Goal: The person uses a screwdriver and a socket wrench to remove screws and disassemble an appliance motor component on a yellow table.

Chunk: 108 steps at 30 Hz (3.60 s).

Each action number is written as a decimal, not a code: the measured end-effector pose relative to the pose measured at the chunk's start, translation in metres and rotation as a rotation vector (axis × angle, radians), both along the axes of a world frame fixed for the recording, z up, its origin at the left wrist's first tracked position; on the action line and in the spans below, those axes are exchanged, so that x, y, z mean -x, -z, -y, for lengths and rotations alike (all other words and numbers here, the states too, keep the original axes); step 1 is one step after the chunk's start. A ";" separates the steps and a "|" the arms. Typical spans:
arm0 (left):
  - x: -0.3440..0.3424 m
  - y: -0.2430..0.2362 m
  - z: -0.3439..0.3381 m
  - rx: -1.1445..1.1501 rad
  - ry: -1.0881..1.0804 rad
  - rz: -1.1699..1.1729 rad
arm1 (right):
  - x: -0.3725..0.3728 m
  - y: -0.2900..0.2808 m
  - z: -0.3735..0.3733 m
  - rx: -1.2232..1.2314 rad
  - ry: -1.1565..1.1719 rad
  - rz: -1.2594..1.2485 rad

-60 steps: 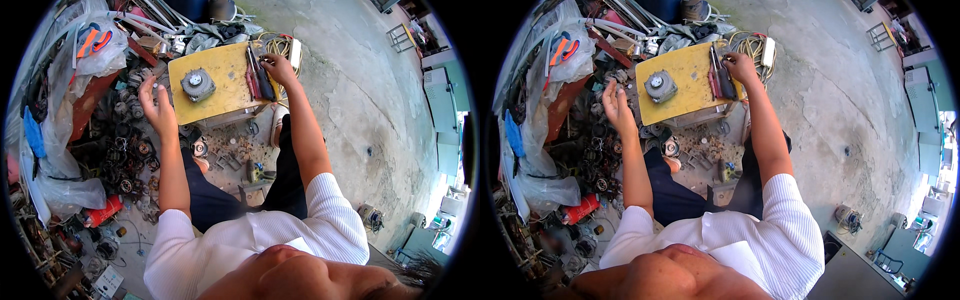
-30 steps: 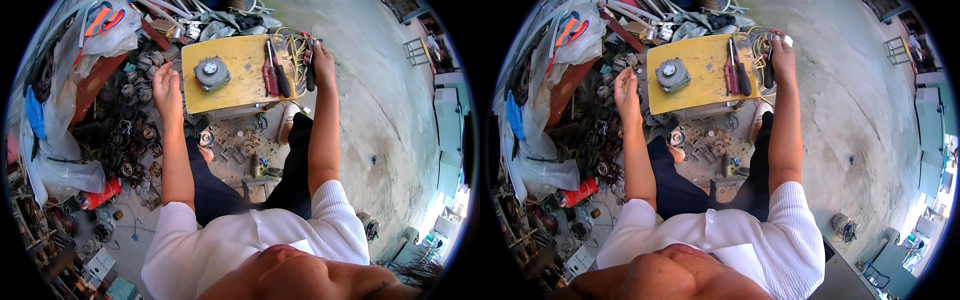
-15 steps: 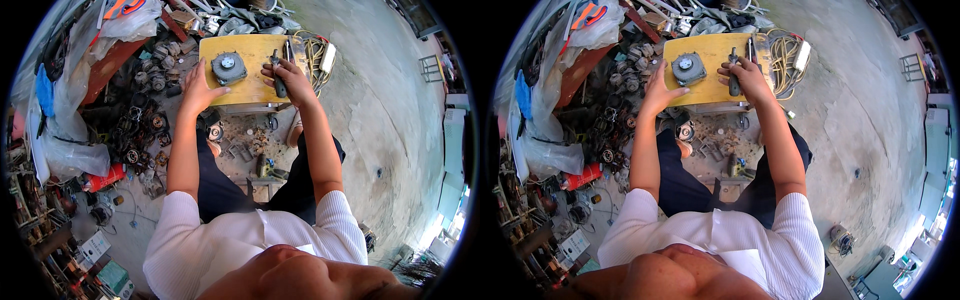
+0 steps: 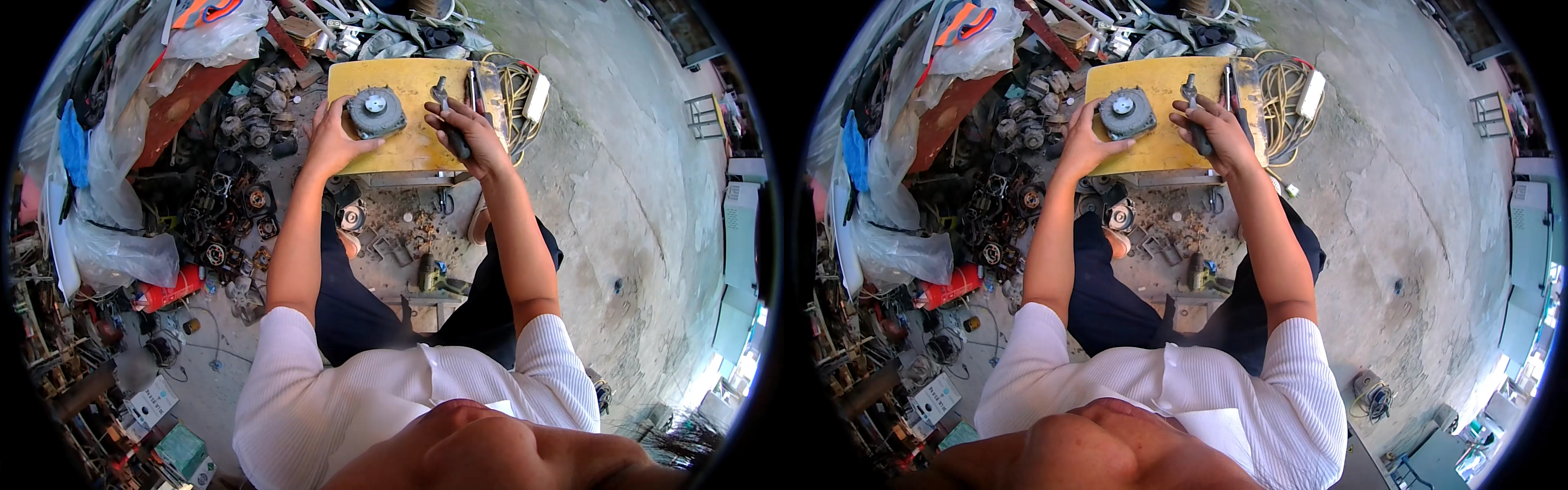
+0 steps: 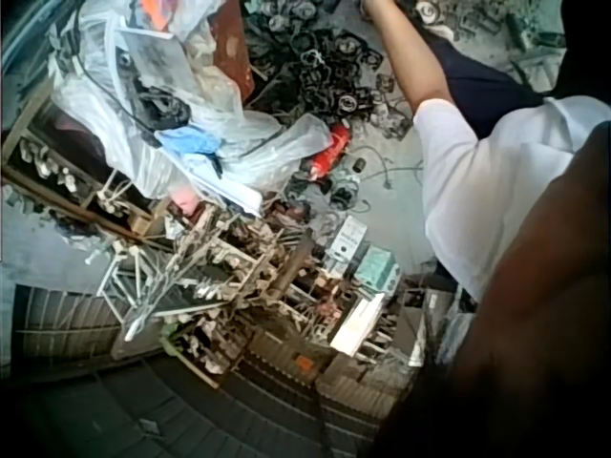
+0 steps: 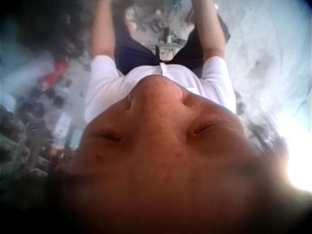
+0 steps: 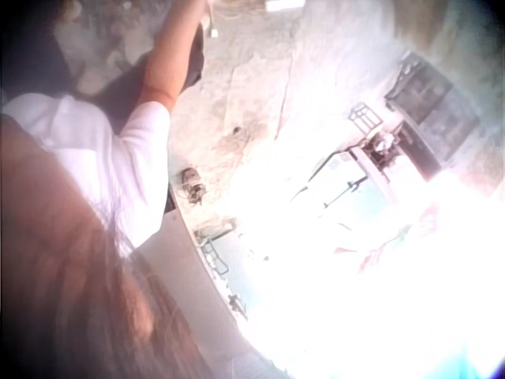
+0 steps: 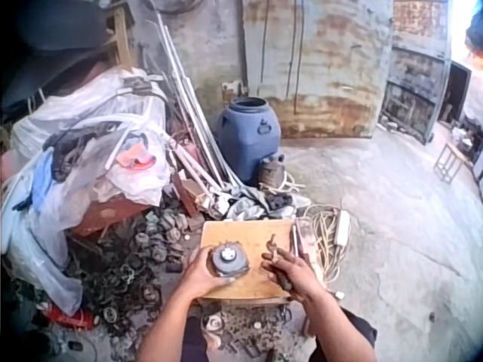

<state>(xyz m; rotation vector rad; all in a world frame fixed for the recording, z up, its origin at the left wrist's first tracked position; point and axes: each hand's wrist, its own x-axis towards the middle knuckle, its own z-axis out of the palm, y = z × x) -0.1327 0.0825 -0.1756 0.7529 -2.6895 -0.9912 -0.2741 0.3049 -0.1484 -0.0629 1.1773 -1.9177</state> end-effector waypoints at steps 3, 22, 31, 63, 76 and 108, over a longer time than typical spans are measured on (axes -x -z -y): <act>0.002 -0.004 -0.006 0.023 0.005 -0.117 | 0.000 -0.002 0.002 -0.011 0.021 -0.007; -0.005 -0.021 -0.021 0.265 0.042 -0.270 | -0.013 -0.040 0.004 -0.280 -0.121 -0.478; 0.001 -0.026 -0.032 0.225 -0.001 -0.196 | -0.021 -0.039 0.003 -0.273 -0.109 -0.529; -0.006 -0.019 -0.029 0.181 0.080 -0.145 | 0.064 0.041 -0.044 -1.130 0.098 -1.299; -0.003 -0.017 -0.029 0.169 0.070 -0.138 | 0.079 0.041 -0.048 -0.922 -0.026 -1.106; 0.001 -0.023 -0.030 -0.892 -0.017 -0.680 | 0.025 -0.020 -0.029 -0.868 0.090 -1.156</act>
